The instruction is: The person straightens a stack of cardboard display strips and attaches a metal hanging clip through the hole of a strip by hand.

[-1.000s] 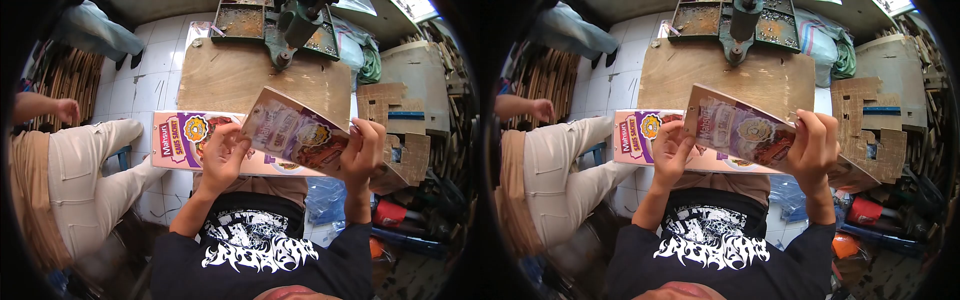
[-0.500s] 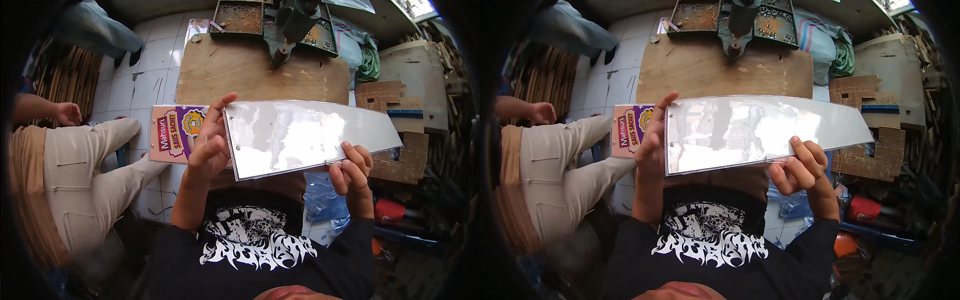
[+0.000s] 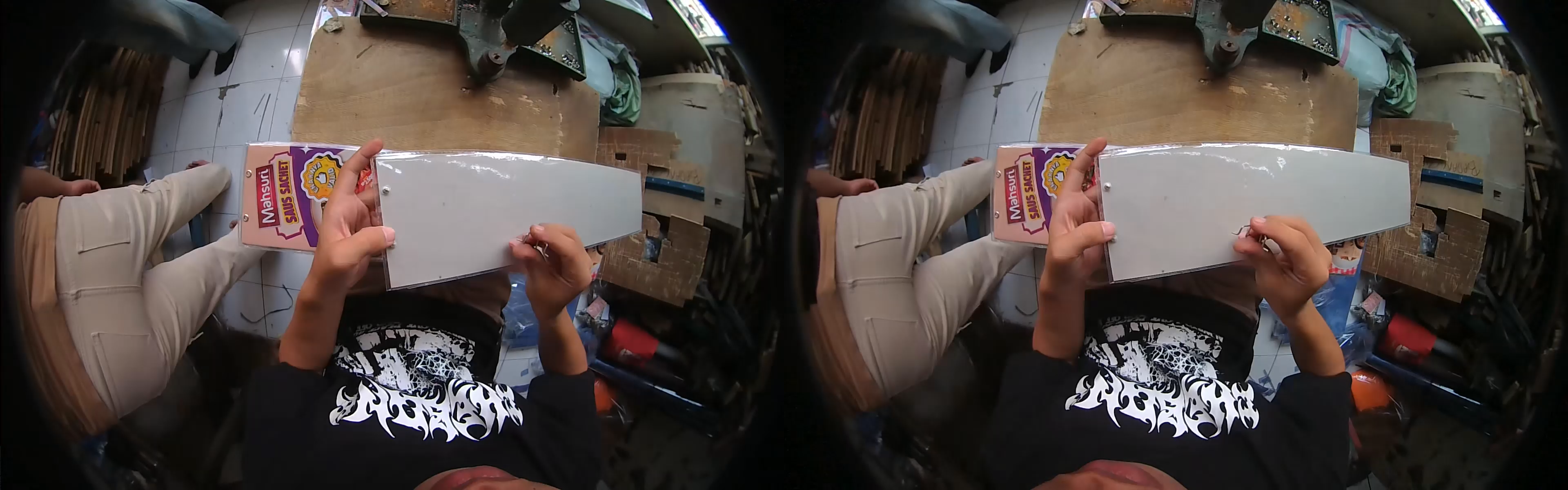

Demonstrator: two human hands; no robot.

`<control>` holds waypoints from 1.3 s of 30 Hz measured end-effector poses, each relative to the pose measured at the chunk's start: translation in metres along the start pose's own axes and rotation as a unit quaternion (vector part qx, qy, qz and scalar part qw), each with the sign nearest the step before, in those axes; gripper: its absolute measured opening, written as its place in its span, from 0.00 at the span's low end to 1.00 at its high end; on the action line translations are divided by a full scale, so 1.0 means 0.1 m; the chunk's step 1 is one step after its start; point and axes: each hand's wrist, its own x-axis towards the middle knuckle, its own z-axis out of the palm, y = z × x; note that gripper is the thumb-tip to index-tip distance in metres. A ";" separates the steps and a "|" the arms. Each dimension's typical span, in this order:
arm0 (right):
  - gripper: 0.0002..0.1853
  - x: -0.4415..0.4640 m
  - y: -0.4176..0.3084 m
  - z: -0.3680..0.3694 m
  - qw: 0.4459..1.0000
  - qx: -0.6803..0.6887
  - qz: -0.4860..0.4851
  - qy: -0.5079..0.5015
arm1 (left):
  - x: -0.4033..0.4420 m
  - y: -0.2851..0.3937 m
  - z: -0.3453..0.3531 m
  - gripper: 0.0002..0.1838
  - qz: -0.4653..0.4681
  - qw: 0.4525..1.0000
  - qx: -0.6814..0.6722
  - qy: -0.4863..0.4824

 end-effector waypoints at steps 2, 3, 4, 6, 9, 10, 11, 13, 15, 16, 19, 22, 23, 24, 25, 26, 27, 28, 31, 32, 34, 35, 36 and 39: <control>0.16 0.03 -0.02 0.10 0.998 0.026 0.052 0.001 | -0.01 -0.02 -0.01 0.50 0.010 1.000 0.000 0.008; 0.16 0.05 -0.03 0.14 0.994 0.052 0.100 0.004 | -0.01 0.00 0.00 0.47 0.004 1.000 0.001 0.031; 0.16 0.06 -0.04 0.17 0.992 0.050 0.114 -0.004 | -0.02 0.00 0.00 0.43 -0.002 0.999 0.001 0.054; 0.15 0.10 -0.06 0.23 0.993 0.045 0.109 -0.003 | -0.04 -0.03 -0.08 0.40 -0.014 0.998 0.008 0.068; 0.14 0.17 -0.09 0.33 0.995 0.045 0.094 0.006 | -0.07 -0.02 -0.07 0.36 -0.006 0.998 0.005 0.064; 0.14 0.19 -0.11 0.36 0.995 0.050 0.084 0.012 | -0.07 -0.01 -0.05 0.35 0.013 0.999 -0.004 0.046; 0.14 0.21 -0.11 0.39 0.995 0.049 0.087 0.011 | -0.07 -0.02 -0.03 0.35 0.011 0.999 -0.005 0.047; 0.15 0.25 -0.14 0.45 0.997 0.010 0.072 -0.022 | -0.07 -0.04 -0.02 0.36 0.053 0.998 0.024 0.028; 0.15 0.29 -0.19 0.51 0.997 -0.014 0.065 -0.043 | -0.09 -0.02 -0.08 0.36 0.035 0.998 0.048 0.015; 0.15 0.32 -0.22 0.53 0.996 -0.037 0.056 -0.064 | -0.10 -0.01 -0.10 0.36 0.019 0.997 0.073 0.001; 0.15 0.42 -0.32 0.58 0.986 -0.070 0.079 -0.130 | -0.10 -0.02 -0.11 0.35 0.010 0.998 0.066 0.019; 0.14 0.50 -0.34 0.67 0.985 -0.075 0.067 -0.141 | -0.09 -0.06 -0.09 0.34 0.034 0.996 0.066 0.049; 0.14 0.52 -0.33 0.69 0.984 -0.077 0.054 -0.148 | -0.07 -0.07 -0.07 0.34 0.034 0.996 0.065 0.050; 0.14 0.54 -0.32 0.71 0.984 -0.077 0.054 -0.150 | -0.06 -0.08 -0.04 0.33 0.055 0.993 0.073 0.074; 0.14 0.55 -0.32 0.73 0.983 -0.079 0.053 -0.158 | -0.05 -0.09 -0.02 0.32 0.075 0.989 0.081 0.097; 0.13 0.56 -0.31 0.74 0.981 -0.080 0.052 -0.167 | -0.05 -0.10 -0.02 0.32 0.075 0.989 0.080 0.098; 0.13 0.57 -0.31 0.76 0.981 -0.080 0.052 -0.168 | -0.05 -0.10 -0.02 0.31 0.077 0.989 0.086 0.096; 0.13 0.57 -0.30 0.77 0.980 -0.081 0.054 -0.174 | -0.05 -0.10 -0.03 0.30 0.079 0.988 0.092 0.093; 0.12 0.60 -0.31 0.81 0.979 -0.077 0.060 -0.176 | -0.05 -0.12 0.00 0.29 0.082 0.985 0.102 0.108; 0.12 0.62 -0.32 0.81 0.981 -0.073 0.063 -0.171 | -0.05 -0.12 0.02 0.29 0.082 0.985 0.102 0.110; 0.12 0.64 -0.33 0.82 0.981 -0.071 0.060 -0.170 | -0.04 -0.12 0.06 0.29 0.083 0.984 0.086 0.132; 0.12 0.65 -0.33 0.82 0.982 -0.070 0.057 -0.168 | -0.05 -0.11 0.06 0.29 0.083 0.984 0.086 0.133; 0.12 0.65 -0.32 0.82 0.982 -0.070 0.057 -0.168 | -0.05 -0.11 0.06 0.28 0.079 0.984 0.087 0.133; 0.11 0.67 -0.30 0.82 0.981 -0.068 0.035 -0.178 | -0.06 -0.15 0.04 0.28 0.077 0.984 0.087 0.131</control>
